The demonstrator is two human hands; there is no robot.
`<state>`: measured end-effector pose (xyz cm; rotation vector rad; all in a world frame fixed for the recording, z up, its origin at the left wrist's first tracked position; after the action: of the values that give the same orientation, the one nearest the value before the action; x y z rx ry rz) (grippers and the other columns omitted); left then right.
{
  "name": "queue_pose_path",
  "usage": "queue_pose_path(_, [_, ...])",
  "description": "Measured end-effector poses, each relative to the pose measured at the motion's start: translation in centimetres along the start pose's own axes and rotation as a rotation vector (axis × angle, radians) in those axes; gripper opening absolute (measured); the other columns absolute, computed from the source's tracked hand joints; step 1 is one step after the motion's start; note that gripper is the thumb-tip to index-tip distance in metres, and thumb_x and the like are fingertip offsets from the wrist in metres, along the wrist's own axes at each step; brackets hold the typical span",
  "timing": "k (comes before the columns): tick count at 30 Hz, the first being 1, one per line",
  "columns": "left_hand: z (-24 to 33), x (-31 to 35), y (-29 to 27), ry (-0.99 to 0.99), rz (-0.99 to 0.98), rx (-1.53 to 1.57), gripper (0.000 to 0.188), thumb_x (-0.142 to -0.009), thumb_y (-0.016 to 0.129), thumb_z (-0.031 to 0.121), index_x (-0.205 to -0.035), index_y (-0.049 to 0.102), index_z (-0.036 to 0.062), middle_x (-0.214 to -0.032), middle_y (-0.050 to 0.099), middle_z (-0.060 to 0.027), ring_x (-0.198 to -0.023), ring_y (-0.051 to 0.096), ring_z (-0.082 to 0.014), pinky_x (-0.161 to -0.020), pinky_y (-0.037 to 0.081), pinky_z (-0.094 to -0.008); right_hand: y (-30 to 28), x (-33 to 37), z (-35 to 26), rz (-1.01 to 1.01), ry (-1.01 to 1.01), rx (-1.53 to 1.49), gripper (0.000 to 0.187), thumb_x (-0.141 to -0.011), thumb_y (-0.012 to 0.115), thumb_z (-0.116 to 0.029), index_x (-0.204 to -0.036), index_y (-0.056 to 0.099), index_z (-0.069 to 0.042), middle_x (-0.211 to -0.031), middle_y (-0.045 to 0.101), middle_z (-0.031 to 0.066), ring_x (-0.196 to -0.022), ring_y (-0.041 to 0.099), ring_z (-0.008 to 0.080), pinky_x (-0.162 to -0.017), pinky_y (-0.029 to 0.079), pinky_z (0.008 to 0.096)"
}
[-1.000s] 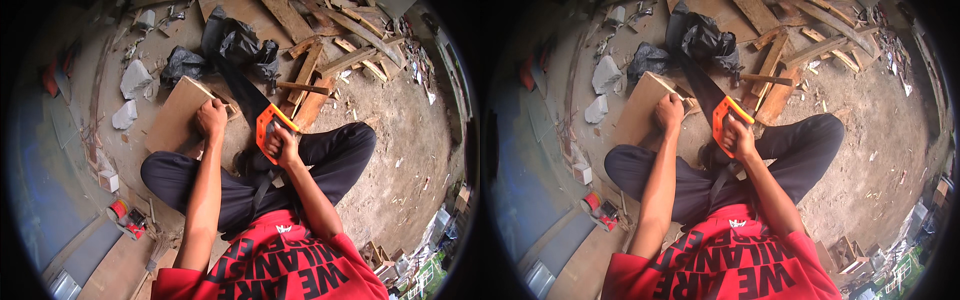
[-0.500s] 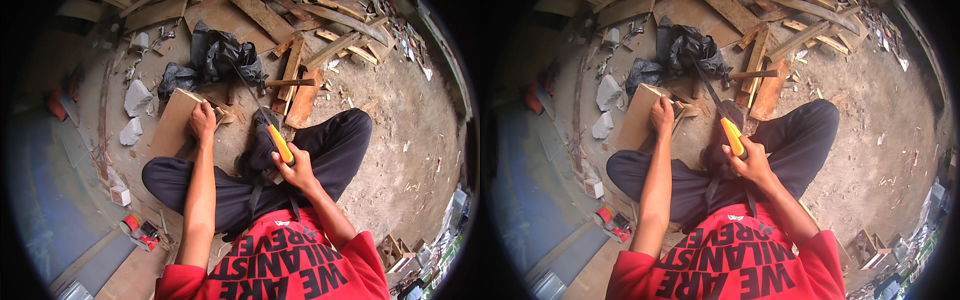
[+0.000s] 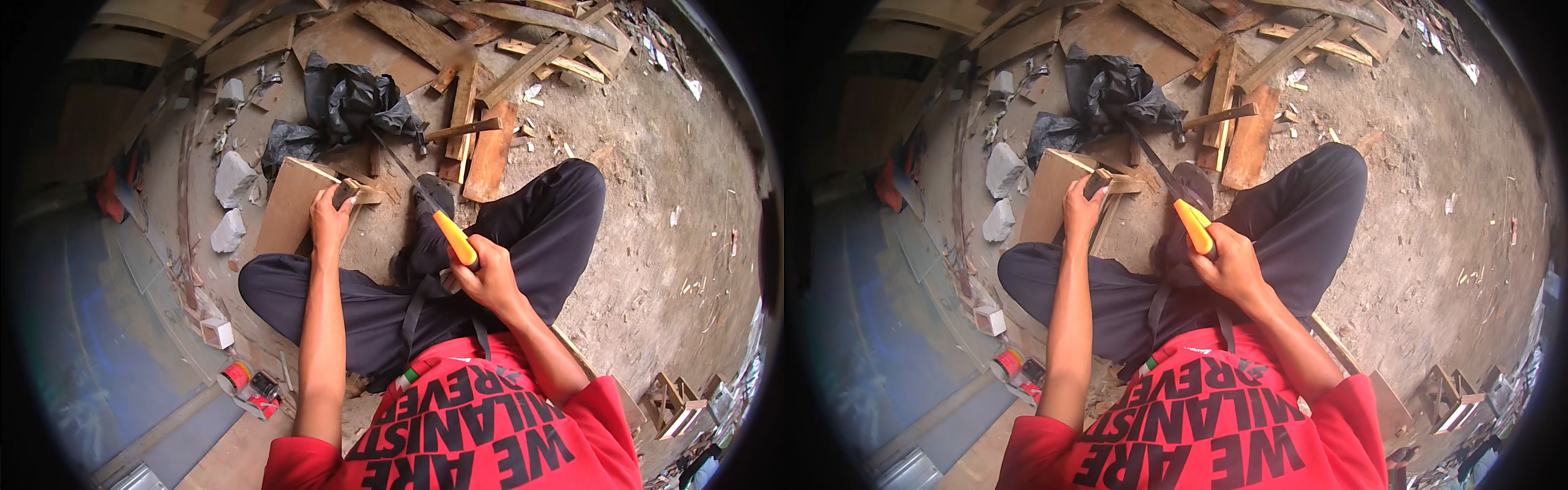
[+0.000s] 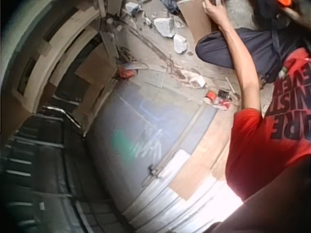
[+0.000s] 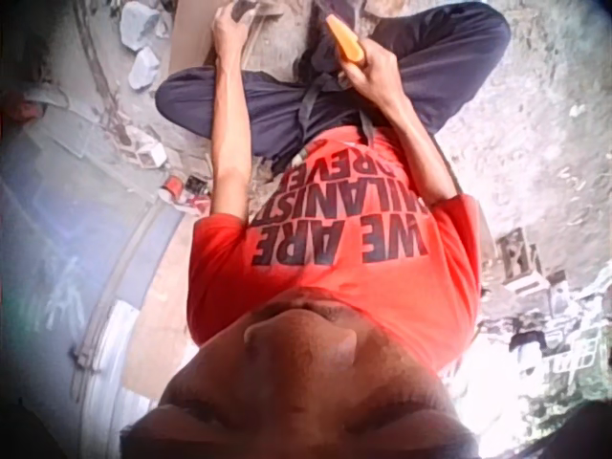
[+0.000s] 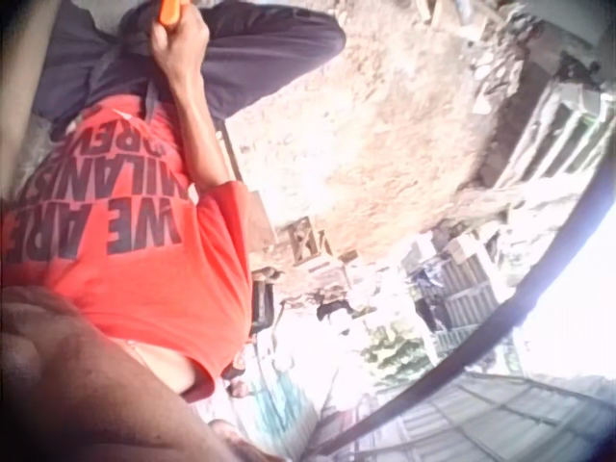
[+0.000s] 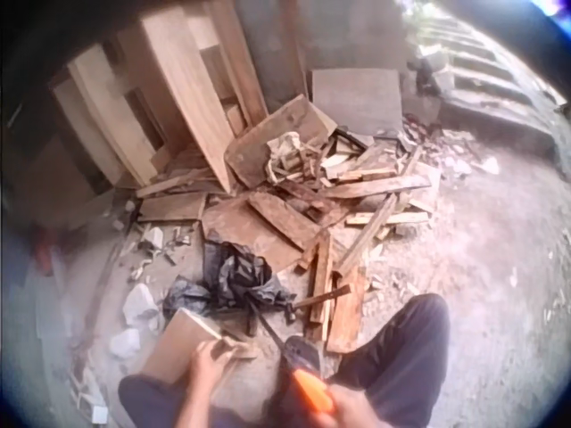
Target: The person sits on the floor and sharpens a long metal blade using a sharpening stone and a hammer. They repeatedly rub the blade against the stone and tap it with the hammer to refine the edge.
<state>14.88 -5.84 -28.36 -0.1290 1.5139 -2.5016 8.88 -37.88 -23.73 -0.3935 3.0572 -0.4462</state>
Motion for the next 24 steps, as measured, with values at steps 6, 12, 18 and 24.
queue_pose_path(6, [-0.5, -0.2, -0.4, -0.063, 0.032, 0.007, 0.043, -0.075, 0.083, 0.015, -0.113, 0.069, -0.0008, -0.106, 0.069, -0.0194, -0.1, 0.066, -0.038, -0.086, 0.052, -0.0423, 0.7, 0.1, -0.8, -0.053, -0.009, -0.024, 0.015, -0.081, 0.069, -0.01, -0.089, 0.063, 0.001, -0.079, 0.062, 0.0187, -0.07, 0.065, 0.0351, -0.065, 0.05, 0.0402])
queue_pose_path(12, [-0.9, -0.3, 0.3, -0.085, 0.009, 0.094, 0.041, -0.074, 0.083, 0.017, -0.109, 0.071, 0.0002, -0.103, 0.069, -0.019, -0.099, 0.066, -0.0381, -0.086, 0.052, -0.0428, 1.3, -0.1, -3.4, 0.033, -0.103, -0.056, 0.032, -0.088, 0.075, -0.015, -0.07, 0.053, 0.0, -0.058, 0.05, 0.0129, -0.046, 0.05, 0.0233, -0.048, 0.04, 0.0358])
queue_pose_path(18, [-2.0, -0.6, 0.9, 0.006, 0.052, -0.024, 0.049, -0.072, 0.084, 0.021, -0.111, 0.063, 0.0006, -0.11, 0.065, -0.0179, -0.102, 0.063, -0.0387, -0.085, 0.051, -0.0459, 2.5, -0.5, -5.5, 0.023, -0.121, -0.046, 0.032, -0.087, 0.077, -0.018, -0.07, 0.055, -0.001, -0.058, 0.052, 0.0126, -0.046, 0.052, 0.0247, -0.047, 0.04, 0.0359])
queue_pose_path(24, [-2.2, -1.3, 2.0, -0.091, -0.007, -0.242, 0.063, -0.066, 0.089, 0.027, -0.112, 0.054, 0.0025, -0.111, 0.063, -0.0172, -0.109, 0.06, -0.0384, -0.09, 0.049, -0.047, 2.6, 0.2, -5.1, -0.087, -0.036, 0.055, 0.032, -0.085, 0.079, -0.027, -0.083, 0.063, 0.0, -0.066, 0.061, 0.016, -0.056, 0.062, 0.0346, -0.052, 0.048, 0.0411])
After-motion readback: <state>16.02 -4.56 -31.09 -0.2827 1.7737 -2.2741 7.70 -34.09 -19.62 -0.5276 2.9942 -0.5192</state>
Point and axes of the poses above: each hand's wrist, its own x-axis away from the middle knuckle, its own y-axis out of the palm, z = x × y, the point moved 10 cm from there along -x, towards the middle knuckle
